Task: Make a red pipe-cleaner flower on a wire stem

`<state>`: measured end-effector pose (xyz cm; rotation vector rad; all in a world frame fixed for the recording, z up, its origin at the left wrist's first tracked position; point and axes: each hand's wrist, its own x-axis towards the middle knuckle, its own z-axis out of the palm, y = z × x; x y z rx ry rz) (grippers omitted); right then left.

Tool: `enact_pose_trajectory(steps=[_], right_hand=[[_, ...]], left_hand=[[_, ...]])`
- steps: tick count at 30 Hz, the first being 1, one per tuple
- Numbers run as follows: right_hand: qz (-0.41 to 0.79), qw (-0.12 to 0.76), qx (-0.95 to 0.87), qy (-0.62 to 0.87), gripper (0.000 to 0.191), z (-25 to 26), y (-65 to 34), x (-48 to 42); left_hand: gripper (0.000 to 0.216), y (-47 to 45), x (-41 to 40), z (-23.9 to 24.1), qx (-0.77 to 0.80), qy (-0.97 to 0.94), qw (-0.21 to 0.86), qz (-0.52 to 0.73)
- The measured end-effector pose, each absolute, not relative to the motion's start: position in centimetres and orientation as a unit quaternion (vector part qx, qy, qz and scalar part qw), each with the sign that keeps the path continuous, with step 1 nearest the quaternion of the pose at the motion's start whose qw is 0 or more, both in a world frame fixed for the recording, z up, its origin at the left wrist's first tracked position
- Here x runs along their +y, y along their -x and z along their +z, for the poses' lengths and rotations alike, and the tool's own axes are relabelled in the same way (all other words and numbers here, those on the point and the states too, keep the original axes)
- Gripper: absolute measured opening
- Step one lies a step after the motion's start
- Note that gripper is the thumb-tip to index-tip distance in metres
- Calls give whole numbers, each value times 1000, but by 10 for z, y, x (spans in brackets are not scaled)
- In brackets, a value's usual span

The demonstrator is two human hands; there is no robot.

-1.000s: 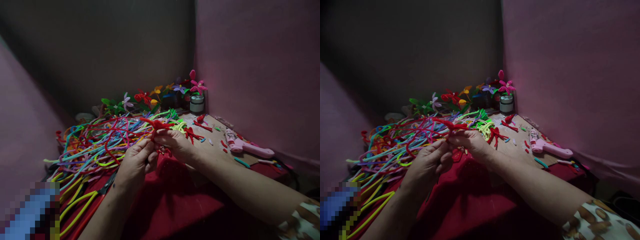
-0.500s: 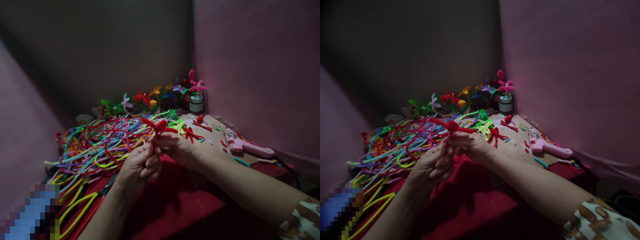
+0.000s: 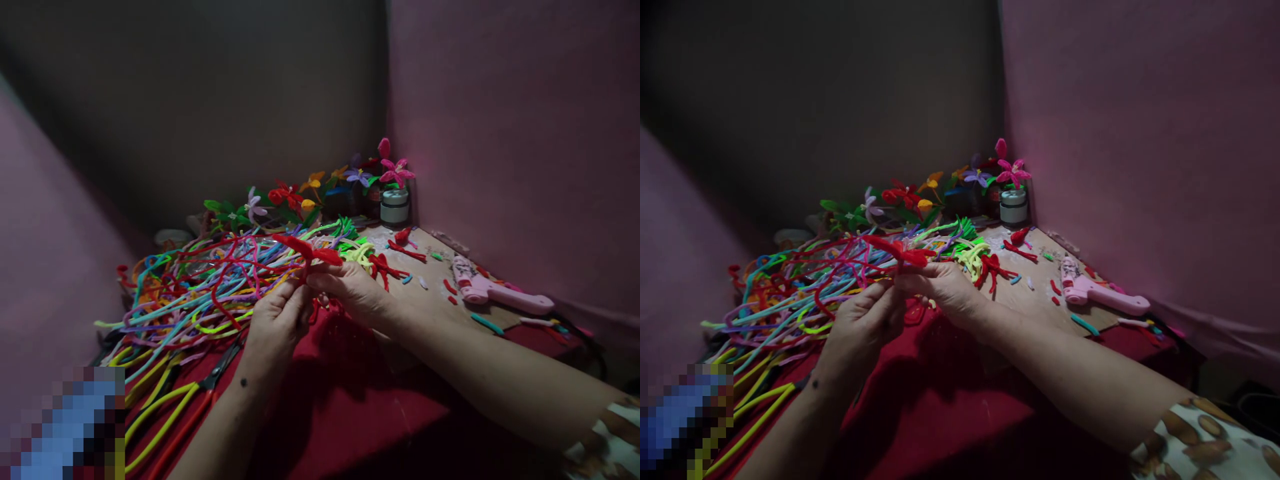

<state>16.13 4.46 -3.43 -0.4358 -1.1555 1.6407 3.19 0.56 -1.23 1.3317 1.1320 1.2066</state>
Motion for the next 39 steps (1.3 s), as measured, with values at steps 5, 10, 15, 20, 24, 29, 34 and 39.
enact_pose_trajectory(steps=[5,10,15,20,24,29,34,39], right_hand=[[662,529,-509,152,21,-36,-162,48],[685,513,-497,143,21,-36,-163,49],[728,495,-450,148,22,-37,-163,49],[741,472,-463,117,23,-34,-162,46],[719,506,-460,127,15,-30,-160,41],[691,556,-430,170,11,-34,-157,41],[656,575,-444,204,13,-34,-155,39],[655,557,-474,188,14,-28,-155,37]], left_hand=[[23,-29,7,-10,389,-511,598,479],[21,-28,7,-11,328,-468,680,459],[19,-27,6,-11,302,-437,717,452],[17,-25,5,-13,261,-401,760,439],[20,-27,4,-11,274,-442,739,428],[22,-31,2,-11,436,-621,452,470],[8,-31,3,-19,496,-705,133,489],[11,-28,4,-17,505,-679,217,487]])
